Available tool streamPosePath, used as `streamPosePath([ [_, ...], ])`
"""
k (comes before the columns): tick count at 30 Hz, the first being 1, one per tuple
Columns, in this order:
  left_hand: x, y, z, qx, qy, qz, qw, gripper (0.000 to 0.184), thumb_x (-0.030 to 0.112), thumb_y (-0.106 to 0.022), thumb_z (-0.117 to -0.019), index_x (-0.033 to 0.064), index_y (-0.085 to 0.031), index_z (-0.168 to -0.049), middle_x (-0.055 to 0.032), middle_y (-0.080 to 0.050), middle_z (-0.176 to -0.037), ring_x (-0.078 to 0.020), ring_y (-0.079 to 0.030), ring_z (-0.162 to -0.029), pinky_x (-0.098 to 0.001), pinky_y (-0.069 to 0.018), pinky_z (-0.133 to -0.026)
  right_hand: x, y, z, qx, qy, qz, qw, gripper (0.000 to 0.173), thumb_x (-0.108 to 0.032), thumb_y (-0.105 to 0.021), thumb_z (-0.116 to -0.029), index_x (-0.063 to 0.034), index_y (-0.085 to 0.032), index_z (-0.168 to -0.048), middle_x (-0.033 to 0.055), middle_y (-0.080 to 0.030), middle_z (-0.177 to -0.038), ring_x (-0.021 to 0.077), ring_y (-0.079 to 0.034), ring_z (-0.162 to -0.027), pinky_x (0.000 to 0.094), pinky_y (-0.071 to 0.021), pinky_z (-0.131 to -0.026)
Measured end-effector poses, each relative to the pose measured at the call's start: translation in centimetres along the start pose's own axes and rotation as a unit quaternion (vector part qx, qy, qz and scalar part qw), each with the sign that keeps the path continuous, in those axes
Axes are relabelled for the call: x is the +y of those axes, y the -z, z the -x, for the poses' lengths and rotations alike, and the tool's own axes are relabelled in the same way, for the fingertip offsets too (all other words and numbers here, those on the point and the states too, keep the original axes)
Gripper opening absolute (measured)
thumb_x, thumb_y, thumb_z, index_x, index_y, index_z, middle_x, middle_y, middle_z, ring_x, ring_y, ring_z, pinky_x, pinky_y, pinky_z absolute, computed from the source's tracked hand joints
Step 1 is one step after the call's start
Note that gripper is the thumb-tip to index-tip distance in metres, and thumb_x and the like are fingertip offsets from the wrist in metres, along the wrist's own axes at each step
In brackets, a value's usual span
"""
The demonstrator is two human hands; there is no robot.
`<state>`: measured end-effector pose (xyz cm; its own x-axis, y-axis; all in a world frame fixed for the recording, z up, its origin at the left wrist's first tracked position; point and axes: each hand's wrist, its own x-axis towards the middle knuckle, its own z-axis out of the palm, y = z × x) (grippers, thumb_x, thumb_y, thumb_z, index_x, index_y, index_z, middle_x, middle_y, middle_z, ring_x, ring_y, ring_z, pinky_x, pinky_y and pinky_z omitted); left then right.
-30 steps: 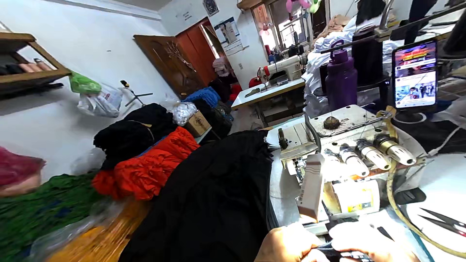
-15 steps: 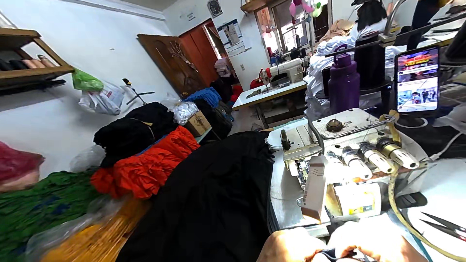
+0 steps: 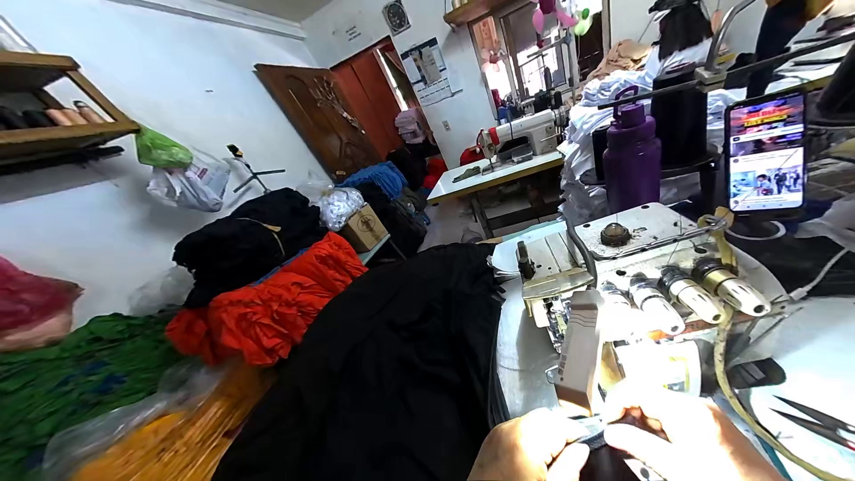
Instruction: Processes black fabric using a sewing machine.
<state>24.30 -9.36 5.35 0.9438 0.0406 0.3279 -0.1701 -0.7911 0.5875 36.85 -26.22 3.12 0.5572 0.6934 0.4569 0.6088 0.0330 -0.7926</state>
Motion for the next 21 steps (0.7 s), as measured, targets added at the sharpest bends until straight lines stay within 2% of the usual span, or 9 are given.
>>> streamPosePath([
  [2, 0.4, 0.2, -0.3, 0.011, 0.026, -0.008, 1.0, 0.019, 0.003, -0.059, -0.0957, -0.0059, -0.075, -0.102, -0.0172, -0.075, -0.093, -0.0203, -0.073, -0.085, -0.0329, -0.0568, -0.078, 0.3, -0.1, -0.4, 0.004, -0.003, -0.016, 1.0, 0.011, -0.003, -0.068, -0.0892, 0.003, -0.073, -0.097, 0.0116, -0.072, -0.083, 0.0107, -0.065, -0.07, 0.0247, -0.0533, -0.067],
  [4, 0.7, 0.2, -0.7, 0.031, 0.053, -0.022, 0.998, 0.016, 0.004, -0.062, -0.0934, -0.007, -0.072, -0.1, -0.0179, -0.074, -0.09, -0.0225, -0.072, -0.08, -0.0356, -0.0565, -0.074, 0.8, -0.1, -0.9, -0.004, -0.03, -0.046, 0.998, 0.01, -0.002, -0.065, -0.0897, 0.0021, -0.072, -0.096, 0.0069, -0.071, -0.082, 0.0041, -0.064, -0.07, 0.0198, -0.0536, -0.067],
  [6, 0.5, 0.0, -1.2, 0.054, 0.055, -0.037, 0.996, 0.016, 0.005, -0.064, -0.0913, -0.009, -0.069, -0.096, -0.0194, -0.072, -0.083, -0.0231, -0.07, -0.075, -0.0347, -0.0557, -0.07, 1.1, 0.1, -1.5, -0.012, -0.068, -0.055, 0.996, 0.01, -0.002, -0.065, -0.0899, 0.0003, -0.072, -0.096, 0.0036, -0.071, -0.083, 0.0025, -0.065, -0.071, 0.0197, -0.0554, -0.068],
  [9, -0.5, 0.0, -2.0, 0.072, 0.031, -0.045, 0.996, 0.02, 0.007, -0.067, -0.0899, -0.0088, -0.07, -0.102, -0.0181, -0.074, -0.085, -0.0194, -0.073, -0.079, -0.0304, -0.0572, -0.074, 2.0, 0.3, -2.1, 0.004, -0.053, -0.044, 0.998, 0.011, -0.005, -0.066, -0.0883, -0.0008, -0.074, -0.095, 0.0042, -0.07, -0.083, 0.0037, -0.065, -0.07, 0.0206, -0.0553, -0.066],
  [11, -1.5, -0.2, -2.5, 0.091, -0.004, -0.056, 0.994, 0.019, 0.007, -0.069, -0.0871, -0.0059, -0.071, -0.1, -0.0152, -0.074, -0.084, -0.0141, -0.073, -0.08, -0.0241, -0.0568, -0.075, 2.4, 0.3, -2.4, 0.02, -0.036, -0.026, 0.999, 0.012, -0.007, -0.065, -0.0885, -0.0014, -0.074, -0.095, 0.0026, -0.071, -0.081, 0.0008, -0.064, -0.07, 0.0178, -0.0542, -0.066],
  [16, -3.3, -0.7, -3.5, 0.132, -0.066, -0.07, 0.987, 0.012, 0.003, -0.07, -0.0821, -0.0027, -0.072, -0.092, -0.0129, -0.074, -0.084, -0.0111, -0.072, -0.081, -0.0181, -0.0559, -0.078, 3.0, -0.4, -2.7, 0.061, -0.025, 0.032, 0.997, 0.013, -0.008, -0.064, -0.089, -0.0043, -0.076, -0.093, 0.0036, -0.072, -0.08, 0.0024, -0.065, -0.068, 0.0188, -0.0544, -0.066],
  [21, -3.9, -0.9, -3.4, 0.125, -0.072, -0.051, 0.988, 0.009, 0.001, -0.069, -0.0826, -0.0032, -0.072, -0.09, -0.0136, -0.074, -0.084, -0.0115, -0.072, -0.081, -0.0176, -0.0549, -0.079, 3.4, -1.0, -2.6, 0.095, 0.009, 0.064, 0.993, 0.012, -0.006, -0.064, -0.0855, -0.0044, -0.076, -0.088, 0.0055, -0.072, -0.081, 0.004, -0.065, -0.07, 0.0178, -0.0528, -0.067],
])
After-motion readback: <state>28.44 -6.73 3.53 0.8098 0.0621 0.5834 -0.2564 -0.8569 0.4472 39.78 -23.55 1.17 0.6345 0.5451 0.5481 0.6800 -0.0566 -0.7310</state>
